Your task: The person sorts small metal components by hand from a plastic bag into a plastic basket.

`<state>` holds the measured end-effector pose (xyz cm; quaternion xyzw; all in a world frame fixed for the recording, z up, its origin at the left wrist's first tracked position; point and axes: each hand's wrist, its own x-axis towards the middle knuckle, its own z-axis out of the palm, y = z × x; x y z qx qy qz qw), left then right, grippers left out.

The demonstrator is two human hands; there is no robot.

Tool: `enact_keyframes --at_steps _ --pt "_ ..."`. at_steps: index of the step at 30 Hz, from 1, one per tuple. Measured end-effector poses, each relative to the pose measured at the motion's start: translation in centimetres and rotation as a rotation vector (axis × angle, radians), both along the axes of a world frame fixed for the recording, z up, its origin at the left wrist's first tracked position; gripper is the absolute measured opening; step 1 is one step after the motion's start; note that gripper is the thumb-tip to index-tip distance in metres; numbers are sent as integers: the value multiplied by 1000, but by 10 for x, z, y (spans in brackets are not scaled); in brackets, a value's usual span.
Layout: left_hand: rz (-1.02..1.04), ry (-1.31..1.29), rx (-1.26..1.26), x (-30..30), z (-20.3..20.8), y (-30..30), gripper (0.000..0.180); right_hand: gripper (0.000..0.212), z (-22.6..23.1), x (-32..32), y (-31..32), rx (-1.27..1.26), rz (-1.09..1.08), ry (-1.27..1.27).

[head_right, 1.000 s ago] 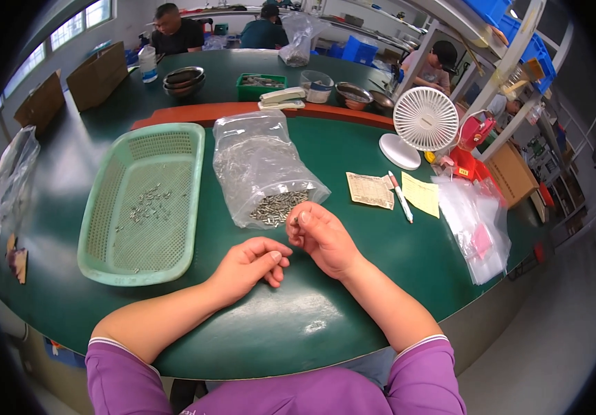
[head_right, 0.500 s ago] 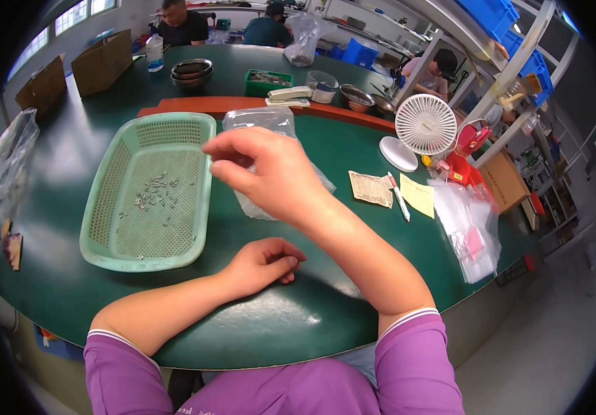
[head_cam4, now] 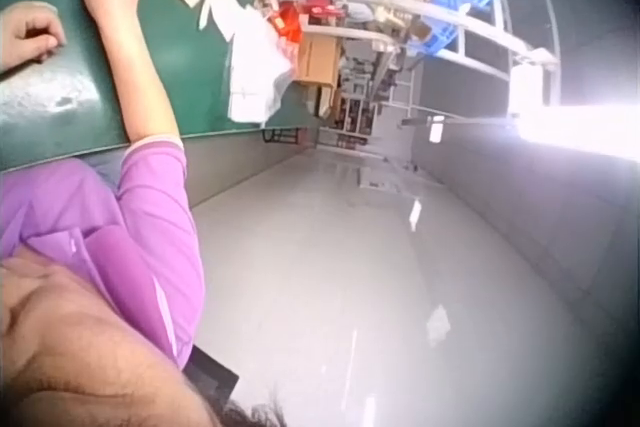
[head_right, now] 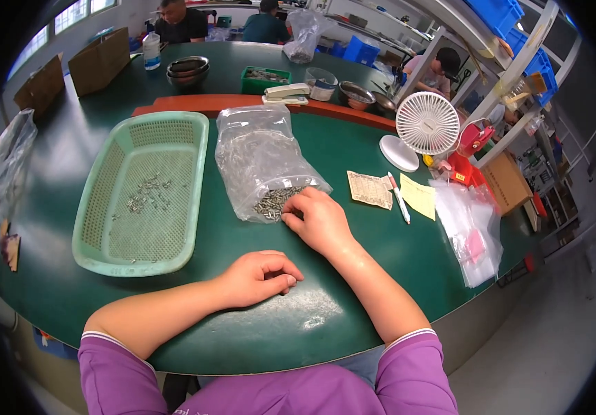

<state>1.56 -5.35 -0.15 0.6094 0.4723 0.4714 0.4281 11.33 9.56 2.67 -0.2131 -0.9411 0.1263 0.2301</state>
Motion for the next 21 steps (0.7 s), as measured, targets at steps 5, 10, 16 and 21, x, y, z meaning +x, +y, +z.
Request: enact_keyframes --at_steps 5,10,16,21 --pt "-5 32 18 0 2 2 12 10 -1 0 0 -64 -4 -30" --pt "7 12 -14 -1 2 1 11 13 11 4 -4 -253 1 -177" --pt "-7 3 -22 -1 2 1 11 14 16 10 -7 -270 24 -252" --pt "-15 -39 -56 -1 6 0 12 12 14 15 -10 -88 91 -221"
